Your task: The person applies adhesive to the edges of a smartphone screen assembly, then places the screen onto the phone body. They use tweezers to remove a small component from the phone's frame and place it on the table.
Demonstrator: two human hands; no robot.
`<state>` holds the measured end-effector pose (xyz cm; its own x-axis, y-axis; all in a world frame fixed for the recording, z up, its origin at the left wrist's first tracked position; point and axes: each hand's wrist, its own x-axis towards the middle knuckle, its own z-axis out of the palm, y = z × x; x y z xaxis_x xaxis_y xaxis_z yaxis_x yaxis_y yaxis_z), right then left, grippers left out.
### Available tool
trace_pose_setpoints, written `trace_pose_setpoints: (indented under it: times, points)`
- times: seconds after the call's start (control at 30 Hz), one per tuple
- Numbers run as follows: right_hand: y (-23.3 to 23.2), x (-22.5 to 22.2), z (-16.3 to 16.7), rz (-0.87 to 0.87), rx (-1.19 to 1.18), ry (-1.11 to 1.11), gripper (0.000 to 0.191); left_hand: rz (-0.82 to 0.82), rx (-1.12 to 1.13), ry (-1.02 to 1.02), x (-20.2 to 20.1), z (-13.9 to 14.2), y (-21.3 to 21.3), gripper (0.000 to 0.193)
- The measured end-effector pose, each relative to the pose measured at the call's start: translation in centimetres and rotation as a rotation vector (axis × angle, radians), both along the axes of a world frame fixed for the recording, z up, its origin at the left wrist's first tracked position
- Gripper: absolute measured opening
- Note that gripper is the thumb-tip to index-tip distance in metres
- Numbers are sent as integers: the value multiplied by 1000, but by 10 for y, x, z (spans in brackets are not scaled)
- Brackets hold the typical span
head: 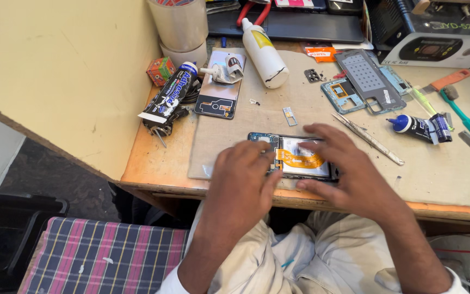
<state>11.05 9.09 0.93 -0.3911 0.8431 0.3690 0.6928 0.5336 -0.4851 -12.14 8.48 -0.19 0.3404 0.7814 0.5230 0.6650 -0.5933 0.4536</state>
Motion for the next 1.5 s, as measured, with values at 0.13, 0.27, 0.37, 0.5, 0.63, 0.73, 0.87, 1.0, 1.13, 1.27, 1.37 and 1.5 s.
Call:
trace_pose_setpoints:
  times: [0.13, 0.27, 0.37, 0.5, 0.63, 0.73, 0.87, 1.0, 1.13, 1.27, 1.37, 1.5]
  points:
    - [-10, 15, 1, -186, 15, 36, 56, -109, 44, 156, -1, -8, 4, 46]
    - [-16, 26, -8, -220, 23, -5, 53, -125, 202, 266, -6, -15, 12, 45]
    - [-15, 28, -16, -240, 14, -45, 57, -160, 243, 346, -9, -16, 18, 42]
    - [-11, 24, -21, -222, 44, -145, 59, -224, 243, 366, -8, -15, 28, 38]
    - [-12, 23, -17, -216, 12, -131, 60, -277, 227, 329, -8, -15, 35, 39]
    - [-14, 28, -13, -196, -46, -52, 56, -284, 177, 194, -9, -17, 34, 37]
    - [-15, 34, -17, -196, -29, 14, 59, -232, 175, 86, -12, -24, 25, 37]
    - [-16, 30, -26, -219, 17, -45, 62, -184, 176, 49, -15, -31, 18, 34]
    - [-17, 23, -26, -243, 71, -78, 61, -150, 162, 38, -15, -33, 18, 39]
    - [-16, 22, -26, -264, 89, -81, 60, -158, 143, 92, -13, -32, 20, 40]
    - [-18, 26, -36, -247, 174, -95, 51, -159, 128, 132, -14, -29, 20, 40]
    - [-25, 35, -51, -383, 158, 295, 18, -159, 139, 171, -14, -25, 21, 38]
